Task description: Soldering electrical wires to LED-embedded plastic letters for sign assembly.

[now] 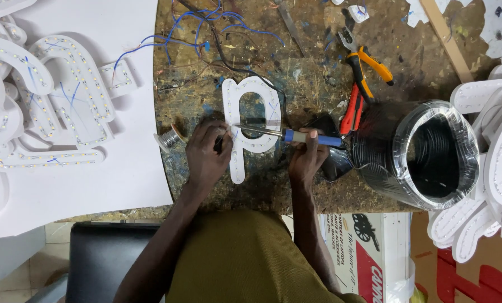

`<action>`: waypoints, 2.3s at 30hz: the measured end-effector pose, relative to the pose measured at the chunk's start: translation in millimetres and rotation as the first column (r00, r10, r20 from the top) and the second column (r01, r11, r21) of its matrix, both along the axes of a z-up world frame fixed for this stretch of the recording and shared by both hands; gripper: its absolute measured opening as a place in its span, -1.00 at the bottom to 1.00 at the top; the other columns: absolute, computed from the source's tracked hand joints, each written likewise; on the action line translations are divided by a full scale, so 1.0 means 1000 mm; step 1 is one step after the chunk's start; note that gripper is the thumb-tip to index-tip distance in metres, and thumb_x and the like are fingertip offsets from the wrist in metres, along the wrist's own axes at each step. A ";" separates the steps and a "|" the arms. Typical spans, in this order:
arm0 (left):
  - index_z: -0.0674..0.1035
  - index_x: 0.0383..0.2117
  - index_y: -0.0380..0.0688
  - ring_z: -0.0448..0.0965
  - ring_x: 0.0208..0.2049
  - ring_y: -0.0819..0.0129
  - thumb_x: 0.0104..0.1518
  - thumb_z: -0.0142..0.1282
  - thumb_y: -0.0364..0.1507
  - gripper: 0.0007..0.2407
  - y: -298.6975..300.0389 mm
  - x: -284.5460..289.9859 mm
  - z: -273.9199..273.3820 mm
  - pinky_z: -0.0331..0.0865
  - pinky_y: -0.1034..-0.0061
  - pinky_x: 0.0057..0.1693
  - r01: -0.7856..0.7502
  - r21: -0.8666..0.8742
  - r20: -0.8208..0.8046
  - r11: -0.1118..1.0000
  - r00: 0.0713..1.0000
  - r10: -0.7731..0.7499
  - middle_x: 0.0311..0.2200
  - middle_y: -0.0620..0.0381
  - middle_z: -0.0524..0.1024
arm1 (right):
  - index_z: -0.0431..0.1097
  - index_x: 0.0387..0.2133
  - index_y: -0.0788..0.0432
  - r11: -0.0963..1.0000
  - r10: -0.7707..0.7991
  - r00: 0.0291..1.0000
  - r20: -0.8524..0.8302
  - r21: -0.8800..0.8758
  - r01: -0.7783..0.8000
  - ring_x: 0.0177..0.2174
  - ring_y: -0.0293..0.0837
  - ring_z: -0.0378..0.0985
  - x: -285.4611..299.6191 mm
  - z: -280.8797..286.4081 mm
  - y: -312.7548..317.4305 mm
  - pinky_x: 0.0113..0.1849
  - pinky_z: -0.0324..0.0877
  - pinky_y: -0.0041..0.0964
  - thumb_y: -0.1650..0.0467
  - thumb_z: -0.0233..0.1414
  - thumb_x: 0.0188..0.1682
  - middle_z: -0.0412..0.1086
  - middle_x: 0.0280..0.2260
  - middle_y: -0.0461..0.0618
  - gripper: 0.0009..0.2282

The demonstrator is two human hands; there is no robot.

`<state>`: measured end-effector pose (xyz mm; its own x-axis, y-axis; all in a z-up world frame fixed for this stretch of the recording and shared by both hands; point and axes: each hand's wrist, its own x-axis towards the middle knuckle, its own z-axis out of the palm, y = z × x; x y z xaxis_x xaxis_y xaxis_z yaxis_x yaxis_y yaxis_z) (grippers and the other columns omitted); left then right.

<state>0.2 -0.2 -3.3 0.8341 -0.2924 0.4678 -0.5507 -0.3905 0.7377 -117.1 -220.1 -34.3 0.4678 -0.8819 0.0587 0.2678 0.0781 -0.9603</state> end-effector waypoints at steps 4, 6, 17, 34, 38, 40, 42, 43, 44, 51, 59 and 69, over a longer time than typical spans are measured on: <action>0.65 -0.29 -0.10 0.78 -0.26 0.03 0.36 0.27 -0.54 -0.94 -0.002 0.003 0.016 0.70 0.26 -0.28 0.032 -0.052 -0.038 0.998 0.999 -0.034 -0.24 0.05 0.69 | 0.54 -0.26 0.37 0.998 0.017 0.999 0.049 0.060 -0.020 -0.56 -0.11 0.64 -0.003 -0.011 -0.007 -0.29 0.71 -0.16 0.28 0.11 0.30 0.49 -0.58 0.13 -0.68; 0.65 -0.29 -0.08 0.78 -0.28 0.07 0.35 0.28 -0.53 -0.94 -0.001 0.003 0.015 0.68 0.33 -0.31 0.043 -0.064 -0.049 0.997 0.998 -0.046 -0.22 0.06 0.70 | 0.55 -0.23 0.39 0.998 0.030 0.999 0.029 0.048 -0.032 -0.56 -0.10 0.64 -0.006 -0.015 -0.010 -0.31 0.72 -0.16 0.26 0.10 0.31 0.48 -0.59 0.17 -0.66; 0.57 -0.09 -0.15 0.59 -0.54 0.05 0.51 0.11 -0.52 -0.99 0.012 -0.002 0.014 0.43 0.26 -0.53 0.053 -0.237 -0.221 0.970 0.969 -0.108 -0.30 -0.03 0.57 | 0.53 -0.24 0.30 0.902 -0.026 0.986 0.162 0.428 -0.046 -0.52 0.00 0.68 0.012 0.049 -0.021 -0.45 0.71 -0.06 0.29 0.18 0.23 0.56 -0.46 0.12 -0.75; 0.52 0.14 -0.27 0.63 -0.44 0.42 0.54 -0.11 -0.60 -0.82 0.030 0.020 0.061 0.44 0.54 -0.31 0.252 -0.272 -0.297 0.928 0.896 -0.331 -0.11 -0.05 0.58 | 0.53 -0.18 0.28 0.954 -0.293 0.941 0.170 -0.013 0.299 -0.46 -0.08 0.63 0.052 0.066 -0.083 -0.25 0.76 -0.12 0.36 0.24 0.25 0.38 -0.47 0.07 -0.82; 0.51 0.18 -0.21 0.42 0.32 -0.23 0.23 0.11 -0.77 -0.61 0.025 0.039 0.059 0.55 -0.07 0.15 0.362 0.307 0.034 0.880 0.920 -0.391 0.39 -0.12 0.38 | 0.52 -0.12 0.26 0.967 -0.212 0.952 0.220 0.185 0.173 -0.42 -0.02 0.69 0.042 0.068 -0.060 -0.20 0.78 -0.01 0.32 0.18 0.28 0.49 -0.48 0.09 -0.80; 0.49 0.31 -0.05 0.18 0.56 -0.20 0.14 0.15 -0.78 -0.44 0.022 0.055 0.069 0.43 -0.13 0.35 0.416 0.449 0.006 0.791 0.884 -0.468 0.51 0.08 0.31 | 0.56 -0.05 0.29 0.962 -0.180 0.957 0.229 0.243 0.123 -0.43 -0.03 0.71 0.036 0.062 -0.054 -0.20 0.78 -0.03 0.29 0.13 0.30 0.50 -0.51 0.09 -0.75; 0.59 0.17 -0.30 0.37 0.40 -0.41 0.23 0.16 -0.77 -0.64 0.015 0.068 0.108 0.39 -0.32 0.37 0.512 0.535 -0.009 0.672 0.799 -0.601 0.28 -0.21 0.54 | 0.56 -0.04 0.30 0.950 -0.141 0.954 0.265 0.306 0.055 -0.42 -0.04 0.73 0.027 0.054 -0.051 -0.19 0.76 -0.06 0.29 0.12 0.30 0.55 -0.52 0.11 -0.74; 0.59 0.17 -0.30 0.37 0.40 -0.41 0.23 0.16 -0.77 -0.64 0.010 0.074 0.074 0.39 -0.32 0.37 0.512 0.535 -0.011 0.671 0.799 -0.601 0.28 -0.21 0.54 | 0.56 -0.04 0.30 0.950 -0.141 0.954 0.264 0.307 0.056 -0.42 -0.04 0.73 0.021 0.052 -0.051 -0.19 0.76 -0.06 0.29 0.12 0.30 0.55 -0.52 0.11 -0.74; 0.62 0.15 -0.21 0.28 0.48 -0.31 0.16 0.27 -0.70 -0.61 0.005 0.084 0.040 0.34 -0.36 0.40 0.511 0.578 0.011 0.636 0.775 -0.632 0.35 -0.06 0.49 | 0.57 -0.01 0.30 0.954 -0.113 0.958 0.265 0.299 0.029 -0.39 -0.02 0.74 0.019 0.050 -0.052 -0.16 0.78 -0.02 0.28 0.11 0.31 0.57 -0.49 0.14 -0.73; 0.67 -0.04 -0.05 0.35 0.42 -0.12 0.20 0.35 -0.32 -0.75 0.017 0.064 0.023 0.34 -0.21 0.29 0.489 0.609 0.094 0.625 0.737 -0.669 0.10 0.07 0.51 | 0.56 0.04 0.30 0.936 -0.132 0.961 0.244 0.350 0.040 -0.38 -0.03 0.74 0.008 0.052 -0.055 -0.19 0.82 -0.03 0.24 0.08 0.31 0.55 -0.52 0.13 -0.68; 0.61 0.09 -0.01 0.38 0.34 -0.07 0.25 0.21 0.06 -0.52 0.009 0.033 0.040 0.36 -0.18 0.30 0.416 0.531 -0.046 0.738 0.884 -0.465 0.10 0.09 0.43 | 0.57 0.07 0.26 0.923 -0.154 0.947 0.281 0.384 0.036 -0.35 -0.02 0.73 0.016 0.050 -0.061 -0.14 0.82 0.01 0.20 0.11 0.30 0.55 -0.48 0.13 -0.65; 0.63 0.05 -0.30 0.56 0.22 -0.22 0.41 0.19 -0.63 -0.84 -0.178 0.174 0.043 0.72 -0.07 0.16 0.464 0.425 0.092 0.777 0.832 -0.547 0.04 -0.11 0.53 | 0.54 0.05 0.24 0.907 -0.193 0.908 0.372 0.420 0.021 -0.33 -0.08 0.70 0.018 0.028 -0.083 -0.12 0.81 -0.03 0.17 0.07 0.32 0.55 -0.44 0.05 -0.65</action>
